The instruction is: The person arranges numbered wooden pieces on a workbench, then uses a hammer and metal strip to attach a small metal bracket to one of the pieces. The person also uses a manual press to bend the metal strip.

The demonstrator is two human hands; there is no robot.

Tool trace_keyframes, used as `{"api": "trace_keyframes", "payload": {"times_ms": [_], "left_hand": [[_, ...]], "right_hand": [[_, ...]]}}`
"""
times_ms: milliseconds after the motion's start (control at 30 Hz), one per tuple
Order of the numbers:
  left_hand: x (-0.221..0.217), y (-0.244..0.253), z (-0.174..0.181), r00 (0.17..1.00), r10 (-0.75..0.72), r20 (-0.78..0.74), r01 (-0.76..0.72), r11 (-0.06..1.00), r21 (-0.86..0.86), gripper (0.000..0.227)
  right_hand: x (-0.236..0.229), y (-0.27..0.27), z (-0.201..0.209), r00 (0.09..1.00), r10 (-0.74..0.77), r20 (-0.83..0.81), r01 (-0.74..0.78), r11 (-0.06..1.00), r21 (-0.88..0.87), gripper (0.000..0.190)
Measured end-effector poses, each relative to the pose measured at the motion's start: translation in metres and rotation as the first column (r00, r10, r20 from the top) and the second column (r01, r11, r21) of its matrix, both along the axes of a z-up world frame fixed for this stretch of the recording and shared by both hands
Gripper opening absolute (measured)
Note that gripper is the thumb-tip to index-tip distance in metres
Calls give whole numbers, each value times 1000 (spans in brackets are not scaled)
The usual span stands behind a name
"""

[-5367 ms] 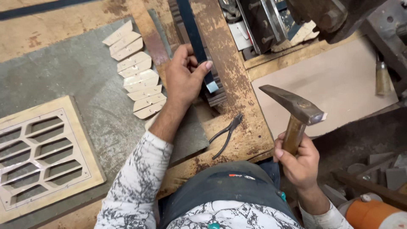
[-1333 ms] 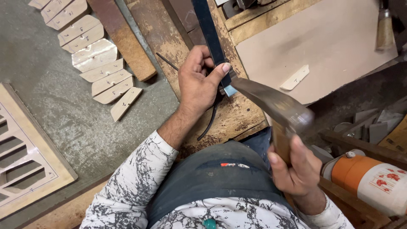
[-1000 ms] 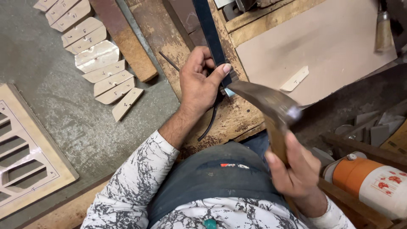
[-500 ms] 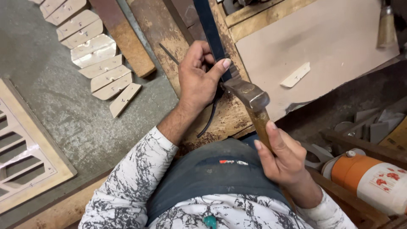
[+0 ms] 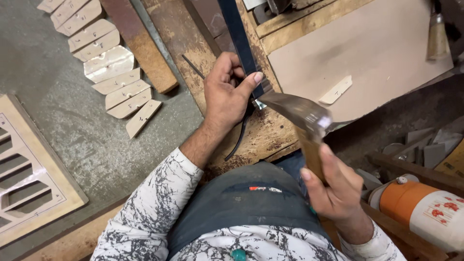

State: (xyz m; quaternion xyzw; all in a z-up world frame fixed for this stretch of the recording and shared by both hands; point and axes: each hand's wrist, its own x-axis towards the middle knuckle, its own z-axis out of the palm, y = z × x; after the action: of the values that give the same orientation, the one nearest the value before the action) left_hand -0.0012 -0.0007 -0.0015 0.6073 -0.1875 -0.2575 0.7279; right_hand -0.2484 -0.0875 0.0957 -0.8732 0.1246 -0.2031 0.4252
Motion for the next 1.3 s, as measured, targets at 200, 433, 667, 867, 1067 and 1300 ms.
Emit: {"api": "trace_keyframes", "payload": {"times_ms": [200, 433, 667, 867, 1067, 1300], "left_hand": [[-3, 2, 0, 999, 7, -38, -9, 999, -49, 22], [-2, 2, -3, 1000, 11, -16, -11, 1000, -3, 23], [-1, -2, 2, 1000, -6, -27, 7, 998, 54, 25], [-4, 6, 6, 999, -22, -40, 22, 1000, -4, 28], [-4, 33, 28, 981, -134, -143, 120, 987, -103, 29], [-17, 55, 47, 953, -234, -193, 221, 971, -88, 28]], "right_hand": [[5, 0, 2, 998, -9, -65, -2, 986, -168, 55], [6, 0, -4, 999, 14, 42, -10, 996, -88, 61], [-1, -27, -24, 994, -105, -29, 102, 992, -79, 60], [13, -113, -42, 982, -176, -67, 109, 822, -558, 51], [38, -178, -55, 915, -324, -240, -3, 591, -807, 48], [-2, -96, 14, 874, 97, -476, -181, 974, -133, 29]]}}
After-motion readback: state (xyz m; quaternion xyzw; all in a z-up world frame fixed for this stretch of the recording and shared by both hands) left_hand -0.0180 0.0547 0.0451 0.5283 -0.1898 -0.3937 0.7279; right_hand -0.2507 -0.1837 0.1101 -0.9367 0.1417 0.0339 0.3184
